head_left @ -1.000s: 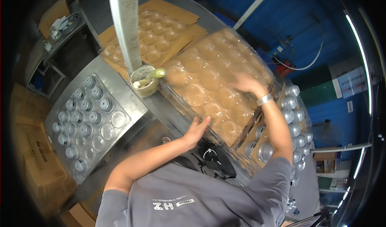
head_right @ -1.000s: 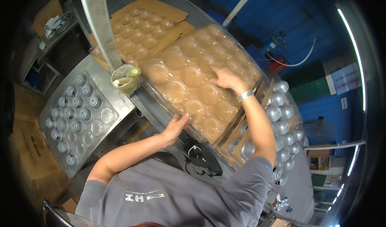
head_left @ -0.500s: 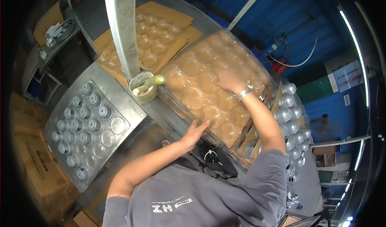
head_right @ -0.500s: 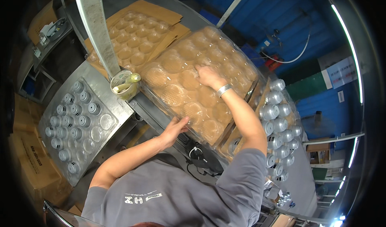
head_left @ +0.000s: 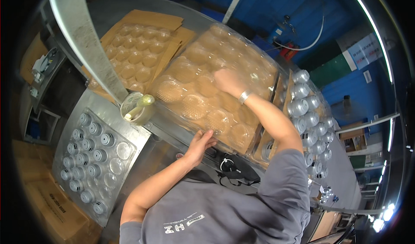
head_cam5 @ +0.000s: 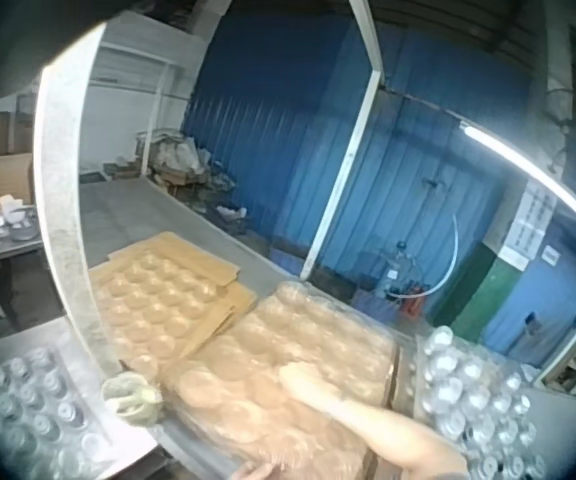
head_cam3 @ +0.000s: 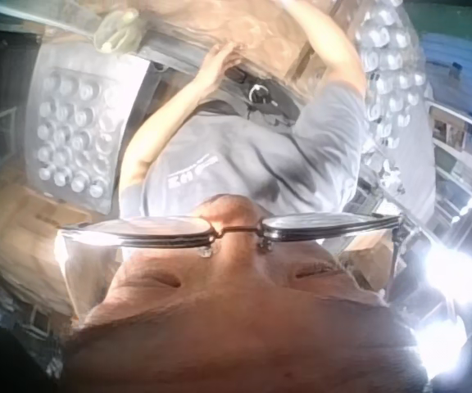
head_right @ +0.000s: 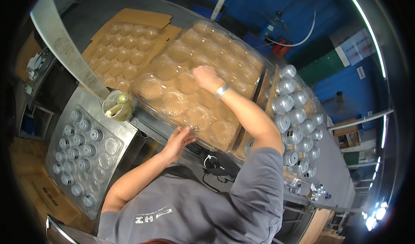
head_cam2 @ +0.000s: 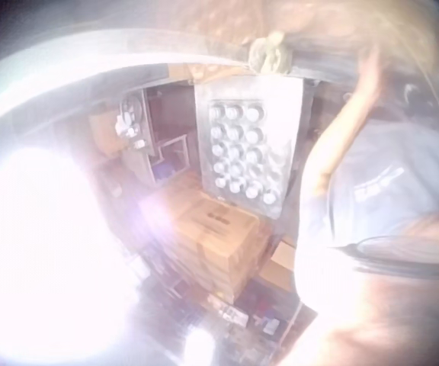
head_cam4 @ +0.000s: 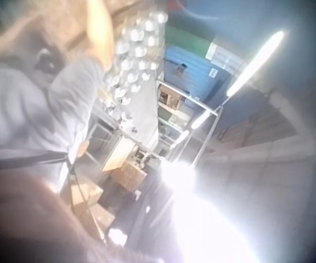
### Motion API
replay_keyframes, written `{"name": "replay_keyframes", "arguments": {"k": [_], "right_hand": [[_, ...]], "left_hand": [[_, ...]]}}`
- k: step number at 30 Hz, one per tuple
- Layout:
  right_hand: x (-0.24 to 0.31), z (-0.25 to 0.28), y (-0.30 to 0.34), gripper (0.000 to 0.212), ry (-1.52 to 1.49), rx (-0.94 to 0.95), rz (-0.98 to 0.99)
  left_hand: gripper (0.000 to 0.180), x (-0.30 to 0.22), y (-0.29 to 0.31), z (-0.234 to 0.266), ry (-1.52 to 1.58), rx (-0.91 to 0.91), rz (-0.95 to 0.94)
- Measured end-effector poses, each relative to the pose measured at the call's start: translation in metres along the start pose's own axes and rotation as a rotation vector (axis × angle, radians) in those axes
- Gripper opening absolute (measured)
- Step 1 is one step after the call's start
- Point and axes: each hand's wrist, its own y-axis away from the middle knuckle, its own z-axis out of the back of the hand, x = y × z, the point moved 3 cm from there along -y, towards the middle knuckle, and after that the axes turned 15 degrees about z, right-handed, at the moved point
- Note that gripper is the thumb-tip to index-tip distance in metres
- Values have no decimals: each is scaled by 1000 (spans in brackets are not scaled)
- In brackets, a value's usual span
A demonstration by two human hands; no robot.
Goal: The person packages small metal parts by hand, placing them into plastic trays.
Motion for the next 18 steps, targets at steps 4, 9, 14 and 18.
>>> {"name": "replay_keyframes", "arguments": {"k": [4, 9, 14, 18], "right_hand": [[-7, -4, -5, 14, 17, -46, 68], [-8, -11, -10, 20, -16, -47, 95], [-19, -15, -8, 22, 4, 92, 82], [33, 41, -12, 36, 32, -183, 145]], "left_hand": [[34, -2, -1, 1, 11, -11, 2], [35, -2, -1, 10, -22, -36, -3], [51, 0, 1, 13, -28, -50, -31], [55, 3, 1, 19, -48, 39, 36]]}}
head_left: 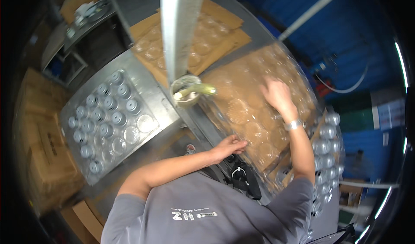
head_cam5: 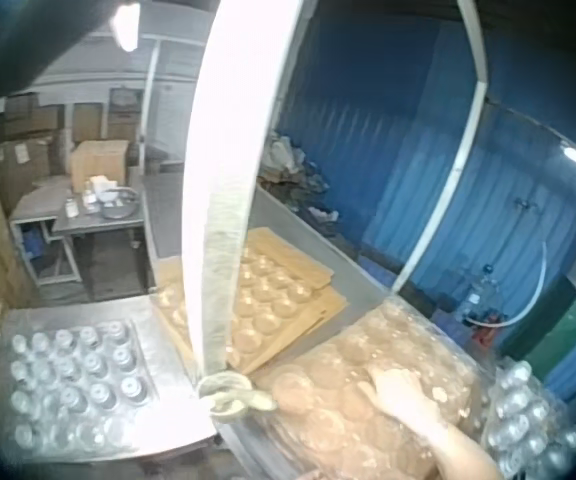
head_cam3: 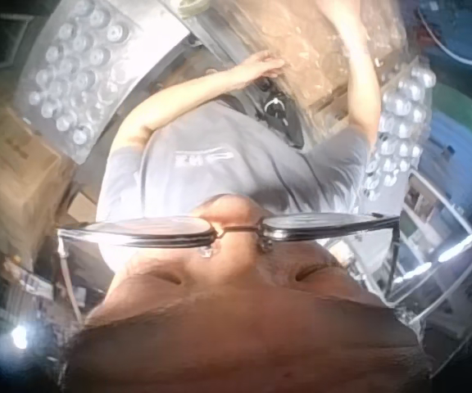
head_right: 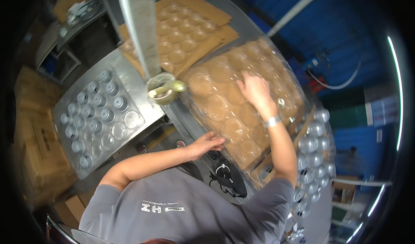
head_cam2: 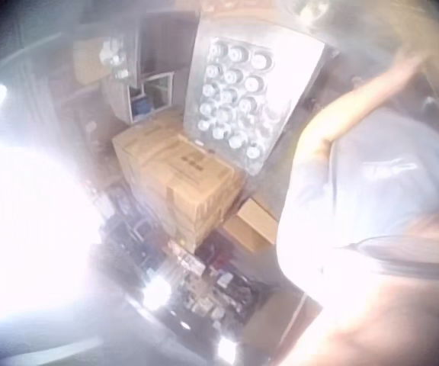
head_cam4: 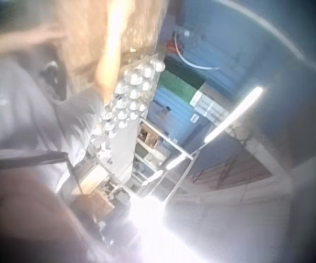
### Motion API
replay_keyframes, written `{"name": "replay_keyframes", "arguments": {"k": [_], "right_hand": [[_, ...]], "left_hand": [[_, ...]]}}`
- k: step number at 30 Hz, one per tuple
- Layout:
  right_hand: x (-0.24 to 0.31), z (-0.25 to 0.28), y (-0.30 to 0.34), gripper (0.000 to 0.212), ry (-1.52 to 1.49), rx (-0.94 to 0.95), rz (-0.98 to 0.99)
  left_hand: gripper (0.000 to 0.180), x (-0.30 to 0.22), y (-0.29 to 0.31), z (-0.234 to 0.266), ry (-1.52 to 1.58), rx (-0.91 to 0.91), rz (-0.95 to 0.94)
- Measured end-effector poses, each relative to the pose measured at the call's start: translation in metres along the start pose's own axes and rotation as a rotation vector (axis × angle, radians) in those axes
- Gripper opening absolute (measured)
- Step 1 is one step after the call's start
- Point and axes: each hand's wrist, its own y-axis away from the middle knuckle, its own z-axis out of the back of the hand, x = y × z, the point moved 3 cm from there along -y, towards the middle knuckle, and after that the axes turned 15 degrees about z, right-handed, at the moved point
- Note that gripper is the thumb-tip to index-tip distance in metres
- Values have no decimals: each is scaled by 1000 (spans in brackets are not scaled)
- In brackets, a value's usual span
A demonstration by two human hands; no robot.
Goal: The person packages small metal parts by hand, placing them into plastic trays.
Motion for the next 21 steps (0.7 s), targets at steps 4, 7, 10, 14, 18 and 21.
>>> {"name": "replay_keyframes", "arguments": {"k": [4, 7, 10, 14, 18, 21], "right_hand": [[93, 66, -20, 49, -573, -114, 93], [136, 63, -37, 50, -694, -39, 241], [156, 60, -52, 44, -554, -421, 589], [190, 88, -68, 26, -467, -431, 573], [219, 87, -93, 26, -163, -257, 495], [239, 83, -99, 27, -123, -249, 515]], "left_hand": [[48, 1, 21, 28, -64, 39, 77], [40, 0, 57, 67, -31, 10, 11], [33, -8, 110, 108, 6, -95, -84], [28, 12, 189, 178, 243, -425, -300], [34, 42, 256, 241, 443, -762, -449], [28, 53, 286, 266, 501, -851, -548]]}}
